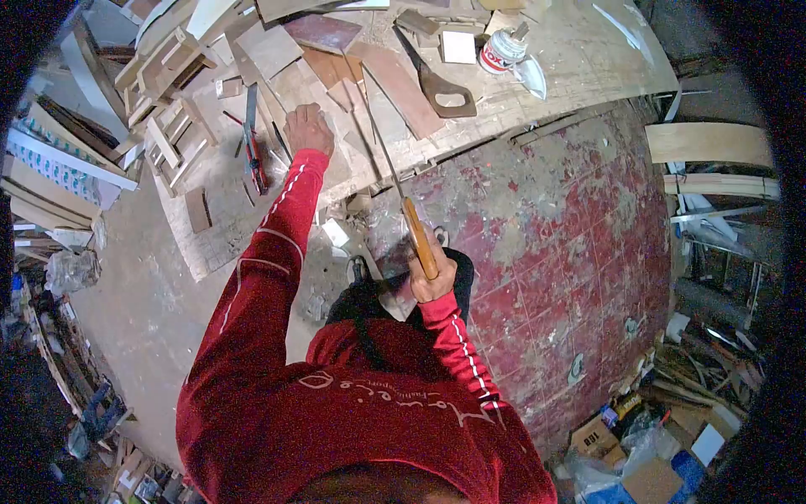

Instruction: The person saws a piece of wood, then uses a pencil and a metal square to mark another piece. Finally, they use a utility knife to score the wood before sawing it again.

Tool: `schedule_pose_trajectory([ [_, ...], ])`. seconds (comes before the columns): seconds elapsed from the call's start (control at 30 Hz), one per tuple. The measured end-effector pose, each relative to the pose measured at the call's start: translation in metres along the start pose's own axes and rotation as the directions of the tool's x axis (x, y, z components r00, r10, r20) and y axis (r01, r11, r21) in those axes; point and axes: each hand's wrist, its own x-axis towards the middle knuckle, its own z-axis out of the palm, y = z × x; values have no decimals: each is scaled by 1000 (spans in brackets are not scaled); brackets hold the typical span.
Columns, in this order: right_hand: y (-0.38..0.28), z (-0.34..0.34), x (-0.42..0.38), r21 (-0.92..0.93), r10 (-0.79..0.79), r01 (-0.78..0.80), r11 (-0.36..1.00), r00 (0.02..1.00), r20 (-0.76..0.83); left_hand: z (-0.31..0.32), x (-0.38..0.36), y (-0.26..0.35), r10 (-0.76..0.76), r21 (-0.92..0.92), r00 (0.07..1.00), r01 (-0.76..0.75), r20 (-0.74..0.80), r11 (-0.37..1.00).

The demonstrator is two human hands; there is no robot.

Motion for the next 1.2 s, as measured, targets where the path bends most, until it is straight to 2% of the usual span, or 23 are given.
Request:
schedule_pose_trajectory([
  [0.03,-1,-3,6,9,-8,8,1000,1000,2,2,1,-2,18,-33,999,-20,-51,999],
  [0.13,-3,-13,23,-149,-62,60,987,998,-7,6,3,-5,41,0,999,-41,11,999],
  [0.2,3,-17,37,-158,-92,92,983,996,5,5,2,-3,29,19,999,-30,22,999],
  [0.27,3,-22,53,-192,-106,110,975,994,31,-1,2,0,12,-77,1000,-12,1,997],
  [0.3,3,-22,62,-180,-107,111,977,994,32,-6,5,0,16,-65,1000,-16,0,998],
  [0.37,7,-22,77,-266,-125,141,954,989,76,-16,2,0,-44,-115,993,56,109,992],
  [0.4,7,-20,84,-263,-122,139,955,989,82,-23,0,0,-48,-110,992,60,113,992],
  [0.5,7,-9,111,-352,-88,118,928,991,100,-44,-2,-1,50,-89,980,-33,191,995],
  [0.57,14,1,126,-394,-241,258,882,966,94,-41,-15,-12,295,-110,945,-281,139,953],
  [0.6,5,5,131,-421,-218,233,877,972,84,-61,-10,-2,230,-69,906,-220,356,973],
  [0.63,10,14,137,-422,-218,226,878,974,67,-56,-10,-5,246,-76,902,-235,354,969],
  [0.7,12,30,149,-446,-430,364,818,901,-53,-52,-3,-8,155,-1,829,-183,537,983],
  [0.73,9,36,149,-517,-350,288,806,936,-26,-54,2,-6,122,28,788,-174,603,984],
  [0.77,6,43,155,-524,-354,284,803,934,-37,-56,9,-5,136,18,789,-183,599,983],
  [0.83,9,57,164,-599,-433,328,730,900,-36,-77,19,2,140,58,669,-265,730,963],
  [0.87,7,60,164,-678,-223,179,713,975,22,-76,16,1,169,85,732,-296,660,951],
  [0.9,7,64,163,-683,-216,168,711,976,15,-81,15,2,179,74,727,-302,663,951],
  [0.97,6,72,173,-804,-10,90,588,995,103,-91,13,0,218,1,798,-263,562,965],
  [1.0,30,77,177,-763,-413,325,559,907,84,-94,9,-4,218,-100,817,-195,535,976],
  [1.03,36,84,175,-764,-403,317,562,911,81,-97,2,-11,221,-102,810,-198,543,975],
  [1.1,38,91,173,-797,-322,264,543,942,93,-102,-13,-19,162,-398,902,12,400,917],
  [1.13,35,95,169,-842,-196,206,498,973,122,-103,-20,-23,170,-465,931,-1,322,885],
  [1.2,35,103,166,-861,-122,178,477,983,135,-105,-32,-29,115,-497,936,70,333,865],
])
